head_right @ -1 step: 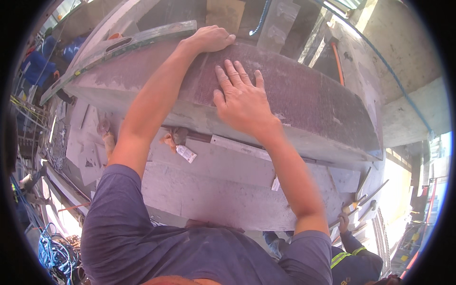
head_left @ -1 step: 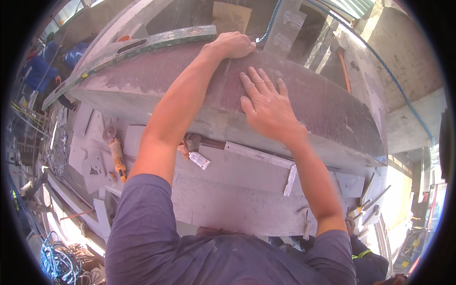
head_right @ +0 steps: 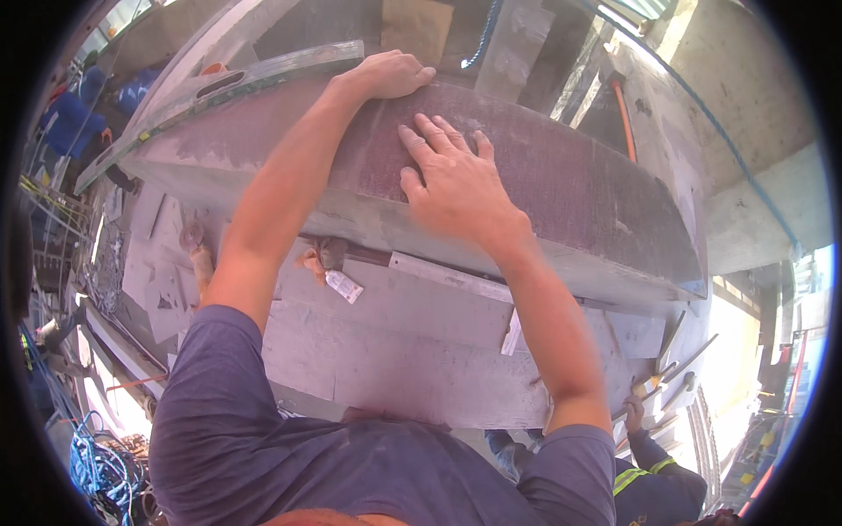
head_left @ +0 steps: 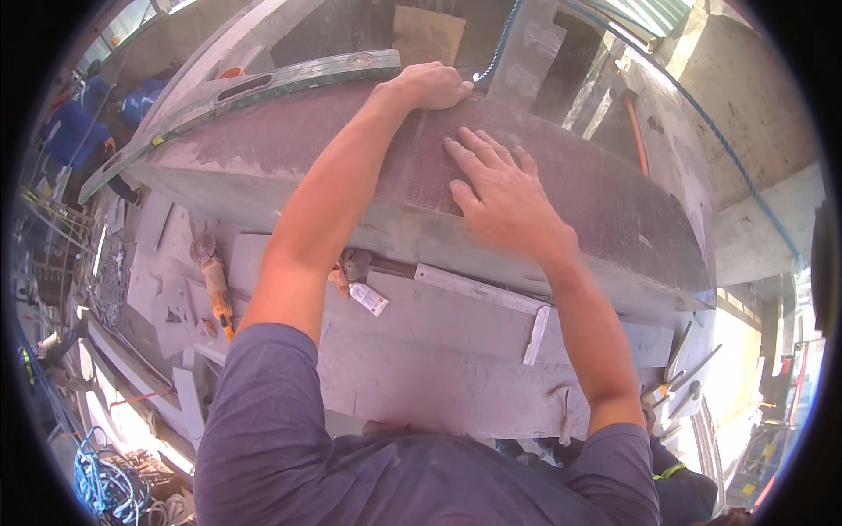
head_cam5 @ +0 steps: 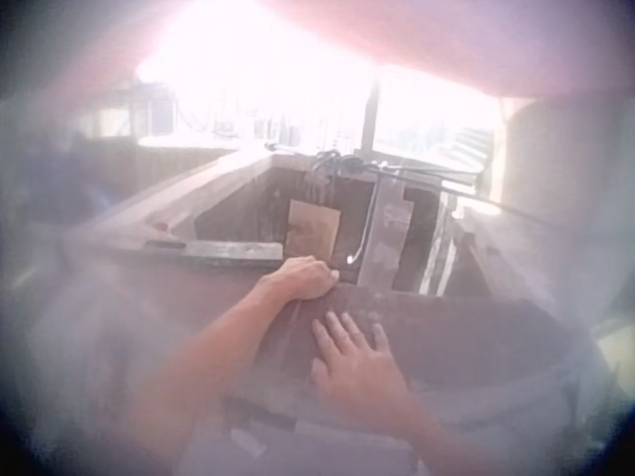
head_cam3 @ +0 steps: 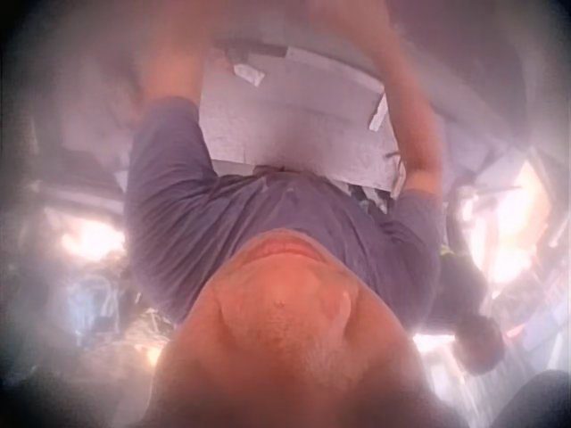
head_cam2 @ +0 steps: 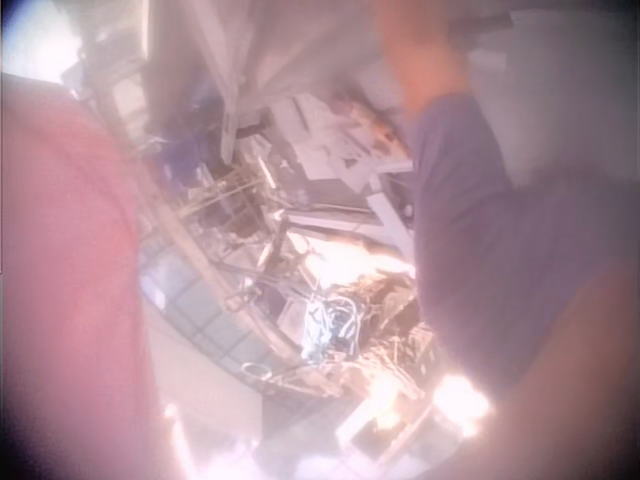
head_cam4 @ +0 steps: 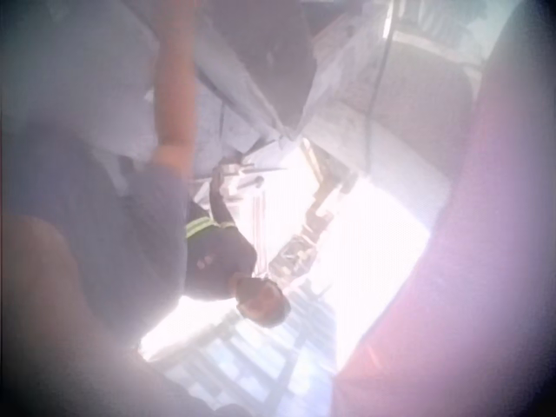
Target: The person uses a handheld power tool to cut a large rectangular stone slab on a workbench. After cutting, the person lifts the slab and places it against a vertical surface.
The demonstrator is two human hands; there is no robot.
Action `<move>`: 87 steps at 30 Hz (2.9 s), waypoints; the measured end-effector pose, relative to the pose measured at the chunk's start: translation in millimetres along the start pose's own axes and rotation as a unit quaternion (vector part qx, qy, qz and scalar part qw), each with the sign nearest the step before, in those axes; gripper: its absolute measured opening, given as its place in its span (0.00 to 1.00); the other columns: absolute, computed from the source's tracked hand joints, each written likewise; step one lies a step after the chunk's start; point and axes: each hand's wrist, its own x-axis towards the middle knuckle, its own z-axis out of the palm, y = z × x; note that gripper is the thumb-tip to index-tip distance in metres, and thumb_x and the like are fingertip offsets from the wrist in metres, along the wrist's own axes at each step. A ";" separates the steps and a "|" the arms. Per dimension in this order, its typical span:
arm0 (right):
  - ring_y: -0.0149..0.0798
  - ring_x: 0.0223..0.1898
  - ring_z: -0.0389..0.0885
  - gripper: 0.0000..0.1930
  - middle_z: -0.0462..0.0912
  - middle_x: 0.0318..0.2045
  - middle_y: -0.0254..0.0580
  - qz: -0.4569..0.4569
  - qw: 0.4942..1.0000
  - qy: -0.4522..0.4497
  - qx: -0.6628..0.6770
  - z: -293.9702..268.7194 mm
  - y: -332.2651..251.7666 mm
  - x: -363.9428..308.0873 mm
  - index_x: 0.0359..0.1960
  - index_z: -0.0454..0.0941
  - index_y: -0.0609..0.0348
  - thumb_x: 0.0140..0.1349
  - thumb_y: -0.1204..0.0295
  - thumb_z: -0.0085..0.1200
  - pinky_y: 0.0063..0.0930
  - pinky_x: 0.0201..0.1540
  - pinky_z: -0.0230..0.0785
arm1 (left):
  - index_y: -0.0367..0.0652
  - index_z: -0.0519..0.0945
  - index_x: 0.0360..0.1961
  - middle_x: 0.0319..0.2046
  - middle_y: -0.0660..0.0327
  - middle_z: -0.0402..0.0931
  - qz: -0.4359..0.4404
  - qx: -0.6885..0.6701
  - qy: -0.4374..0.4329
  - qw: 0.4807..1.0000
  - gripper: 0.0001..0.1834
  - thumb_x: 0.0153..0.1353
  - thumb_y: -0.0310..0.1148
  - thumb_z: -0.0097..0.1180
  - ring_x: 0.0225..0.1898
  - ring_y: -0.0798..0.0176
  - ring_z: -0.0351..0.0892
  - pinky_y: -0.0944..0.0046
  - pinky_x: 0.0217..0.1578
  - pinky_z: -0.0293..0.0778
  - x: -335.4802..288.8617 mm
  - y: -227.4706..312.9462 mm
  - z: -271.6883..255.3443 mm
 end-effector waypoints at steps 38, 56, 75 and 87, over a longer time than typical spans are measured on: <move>0.46 0.89 0.52 0.34 0.59 0.88 0.43 0.119 0.993 0.013 0.008 -18.7 49.8 24.3 0.85 0.67 0.47 0.86 0.49 0.32 0.64 0.89 0.41 | 0.43 0.92 0.61 0.62 0.51 0.89 -0.045 -0.026 0.047 0.998 0.27 0.82 0.47 0.44 0.66 0.47 0.85 0.41 0.70 0.72 2.6 7.5 4.5; 0.50 0.89 0.53 0.35 0.61 0.87 0.52 0.031 0.984 0.167 -0.059 -24.9 -20.6 -3.1 0.87 0.60 0.60 0.83 0.57 0.32 0.66 0.89 0.43 | 0.64 0.92 0.49 0.48 0.58 0.93 -0.042 0.098 0.114 0.988 0.21 0.80 0.37 0.43 0.52 0.50 0.91 0.38 0.59 0.68 -33.9 39.1 9.1; 0.45 0.90 0.51 0.36 0.58 0.89 0.45 0.069 0.996 0.026 -0.050 -6.9 -3.5 -4.2 0.88 0.59 0.57 0.83 0.56 0.30 0.66 0.89 0.41 | 0.59 0.91 0.55 0.56 0.59 0.92 -0.005 0.081 0.130 0.988 0.20 0.79 0.40 0.45 0.58 0.46 0.90 0.32 0.60 0.71 -26.6 35.5 11.8; 0.44 0.90 0.49 0.36 0.56 0.89 0.41 0.084 0.995 -0.023 -0.042 17.3 5.0 -4.3 0.88 0.58 0.52 0.82 0.56 0.34 0.60 0.90 0.41 | 0.53 0.92 0.58 0.54 0.49 0.91 -0.015 0.047 0.102 0.994 0.22 0.81 0.45 0.48 0.64 0.43 0.86 0.42 0.68 0.74 11.7 -6.7 22.4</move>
